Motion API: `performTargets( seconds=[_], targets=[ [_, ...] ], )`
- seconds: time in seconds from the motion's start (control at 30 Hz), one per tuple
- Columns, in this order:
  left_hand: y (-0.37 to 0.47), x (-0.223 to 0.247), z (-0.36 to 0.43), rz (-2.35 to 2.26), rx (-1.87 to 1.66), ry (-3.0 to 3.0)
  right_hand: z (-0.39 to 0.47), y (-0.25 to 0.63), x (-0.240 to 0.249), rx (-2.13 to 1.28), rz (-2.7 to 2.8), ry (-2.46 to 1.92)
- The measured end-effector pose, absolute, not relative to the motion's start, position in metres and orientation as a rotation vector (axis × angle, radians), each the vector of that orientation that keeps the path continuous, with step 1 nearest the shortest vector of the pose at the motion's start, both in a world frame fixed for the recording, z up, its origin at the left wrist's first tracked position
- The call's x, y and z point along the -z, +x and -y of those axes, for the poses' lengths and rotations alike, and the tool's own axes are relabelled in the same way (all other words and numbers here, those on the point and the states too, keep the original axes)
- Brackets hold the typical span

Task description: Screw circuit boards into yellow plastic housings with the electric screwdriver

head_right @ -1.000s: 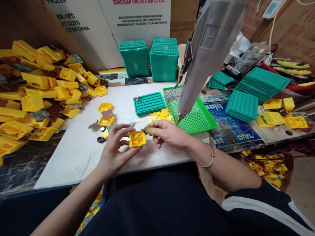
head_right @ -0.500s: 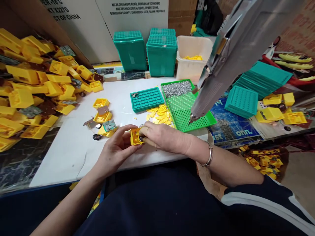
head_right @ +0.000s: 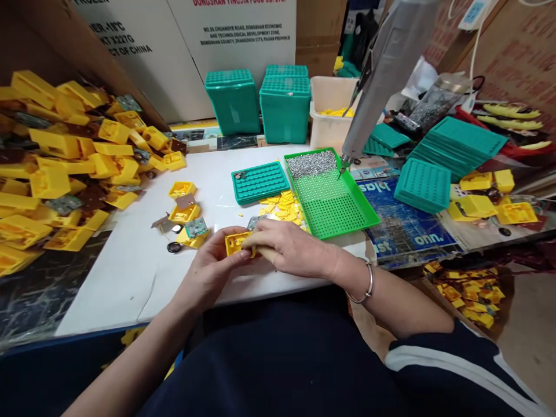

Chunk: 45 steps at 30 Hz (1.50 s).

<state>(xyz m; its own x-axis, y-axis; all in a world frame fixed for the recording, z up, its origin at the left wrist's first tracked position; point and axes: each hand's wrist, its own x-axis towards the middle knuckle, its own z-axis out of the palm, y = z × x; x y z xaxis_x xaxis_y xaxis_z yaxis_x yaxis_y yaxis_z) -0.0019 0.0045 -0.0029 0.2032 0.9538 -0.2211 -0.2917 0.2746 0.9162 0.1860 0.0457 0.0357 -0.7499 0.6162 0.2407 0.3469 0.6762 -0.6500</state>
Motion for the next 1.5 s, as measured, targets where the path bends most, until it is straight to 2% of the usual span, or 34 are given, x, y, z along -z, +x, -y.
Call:
performTargets(
  seconds=[0.13, 0.37, 0.57, 0.67, 0.73, 0.8, 1.0, 1.23, 1.37, 1.5],
  targets=[
    [-0.006, -0.006, -0.005, -0.95, -1.047, 0.756, -0.048, 0.196, -0.022, -0.789, 2.017, -0.748],
    [-0.014, -0.008, -0.005, -0.824, -0.85, 0.667, -0.055, 0.195, -0.011, -0.806, 2.288, -0.46],
    [-0.008, -0.004, 0.0, -0.995, -0.952, 0.886, -0.055, 0.189, -0.016, -0.803, 2.128, -0.659],
    [-0.004, 0.001, -0.002, -1.106, -1.063, 0.999, -0.051, 0.19, -0.023, -1.009, 2.063, -0.749],
    [-0.002, 0.005, -0.004, -1.111, -1.136, 1.004, -0.046, 0.19, -0.025, -1.224, 2.025, -0.725],
    [0.0, 0.008, -0.007, -1.065, -1.203, 0.945, -0.042, 0.19, -0.023, -1.294, 2.038, -0.646],
    [0.001, -0.004, -0.01, -0.938, -1.108, 0.628, -0.03, 0.182, -0.001, -0.579, 2.17, -0.479],
    [0.004, -0.009, -0.012, -0.982, -1.052, 0.526, -0.024, 0.177, 0.011, -0.229, 2.311, -0.421],
    [0.004, -0.003, -0.01, -0.931, -1.058, 0.601, -0.026, 0.181, 0.011, -0.182, 2.263, -0.434],
    [0.003, 0.004, -0.005, -0.84, -1.116, 0.711, -0.028, 0.179, 0.007, -0.414, 2.171, -0.603]
  ],
)
